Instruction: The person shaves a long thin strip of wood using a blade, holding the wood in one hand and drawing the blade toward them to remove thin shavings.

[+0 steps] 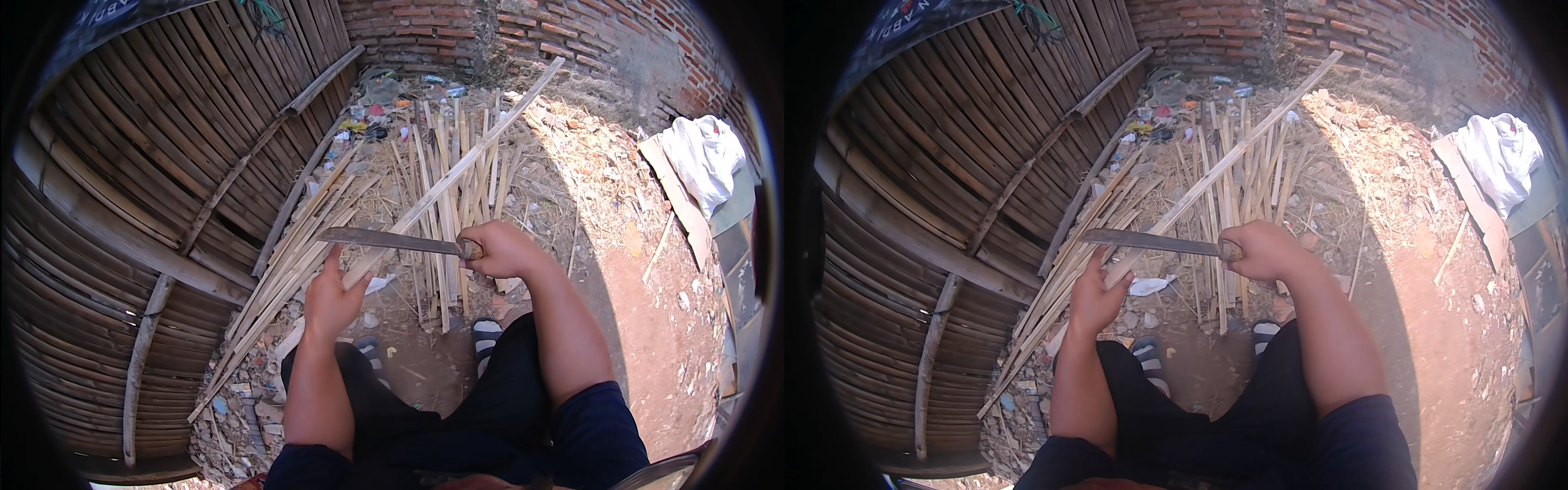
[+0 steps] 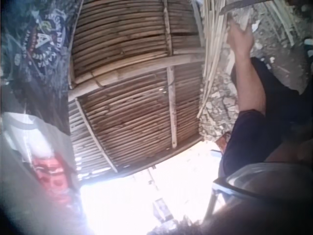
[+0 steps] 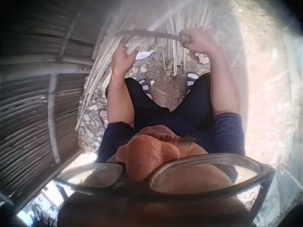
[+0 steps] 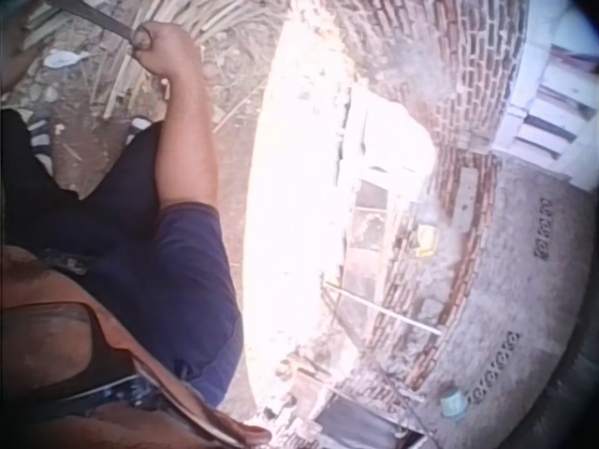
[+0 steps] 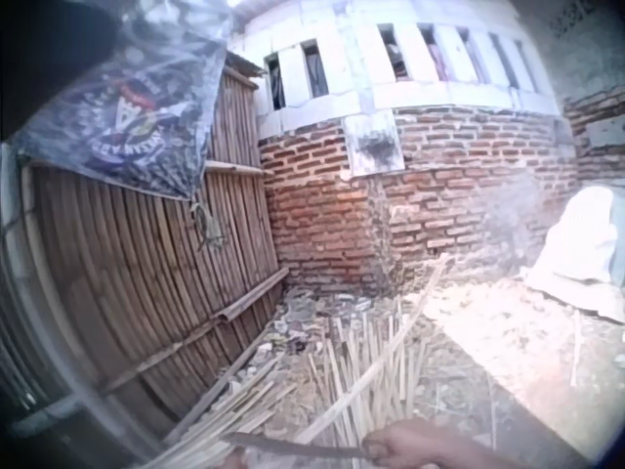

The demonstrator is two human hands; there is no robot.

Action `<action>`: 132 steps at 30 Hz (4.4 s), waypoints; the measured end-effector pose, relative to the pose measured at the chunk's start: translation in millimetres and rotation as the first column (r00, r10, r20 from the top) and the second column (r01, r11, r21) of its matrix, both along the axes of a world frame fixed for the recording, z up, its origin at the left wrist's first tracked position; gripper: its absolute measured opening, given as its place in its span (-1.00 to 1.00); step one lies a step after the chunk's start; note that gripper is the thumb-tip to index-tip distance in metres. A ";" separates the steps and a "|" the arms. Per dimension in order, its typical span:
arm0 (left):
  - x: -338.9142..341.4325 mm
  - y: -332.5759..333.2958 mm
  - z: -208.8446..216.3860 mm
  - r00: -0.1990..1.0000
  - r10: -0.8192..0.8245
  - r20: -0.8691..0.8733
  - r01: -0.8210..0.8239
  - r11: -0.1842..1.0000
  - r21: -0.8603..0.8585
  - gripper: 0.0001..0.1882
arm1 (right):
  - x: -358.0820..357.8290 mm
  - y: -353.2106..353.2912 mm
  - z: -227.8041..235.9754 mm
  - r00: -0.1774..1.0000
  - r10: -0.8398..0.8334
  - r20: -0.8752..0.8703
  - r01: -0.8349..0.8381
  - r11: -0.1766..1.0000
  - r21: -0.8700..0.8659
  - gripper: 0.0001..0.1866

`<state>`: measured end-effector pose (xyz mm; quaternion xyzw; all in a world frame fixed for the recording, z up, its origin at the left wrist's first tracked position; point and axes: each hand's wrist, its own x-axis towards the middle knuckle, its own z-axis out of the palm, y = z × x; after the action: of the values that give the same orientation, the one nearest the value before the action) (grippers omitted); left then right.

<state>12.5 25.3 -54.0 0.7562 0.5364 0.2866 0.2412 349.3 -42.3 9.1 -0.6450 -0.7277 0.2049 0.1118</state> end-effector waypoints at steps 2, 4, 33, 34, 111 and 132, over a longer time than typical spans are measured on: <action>-0.8 -3.6 5.4 1.000 0.014 -0.016 -0.015 0.999 -0.030 -0.10 | 15.4 6.7 -11.6 0.990 0.017 -0.137 -0.013 1.000 0.027 -0.61; 8.2 -11.9 29.3 1.000 0.019 -0.006 -0.019 0.996 -0.088 -0.10 | 44.0 10.9 -26.4 0.980 -0.077 -0.181 0.095 0.991 0.094 -0.58; 8.3 -8.9 25.7 0.994 0.048 -0.095 -0.050 0.999 -0.018 -0.04 | 59.2 6.6 -28.4 0.851 -0.398 -0.343 0.437 0.898 0.043 -0.54; 8.7 -8.9 25.3 0.996 0.038 -0.085 -0.039 0.999 -0.014 -0.04 | 56.1 5.9 -29.9 0.896 -0.327 -0.300 0.368 0.926 0.087 -0.53; 7.0 -15.6 42.5 0.970 -0.092 -0.224 0.054 0.984 -0.170 -0.01 | 62.9 10.0 -41.3 0.201 -0.224 -0.954 0.449 0.886 -0.113 -0.74; 8.1 -26.7 27.2 0.978 -0.053 -0.203 0.091 0.980 0.178 -0.07 | 6.6 -4.9 -1.6 0.231 -0.192 -0.954 0.413 0.907 -0.082 -0.60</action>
<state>20.6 -1.4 -26.8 0.8192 0.5007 0.2501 0.1252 355.9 -47.2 7.5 -0.5125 -0.3950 0.4495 0.6158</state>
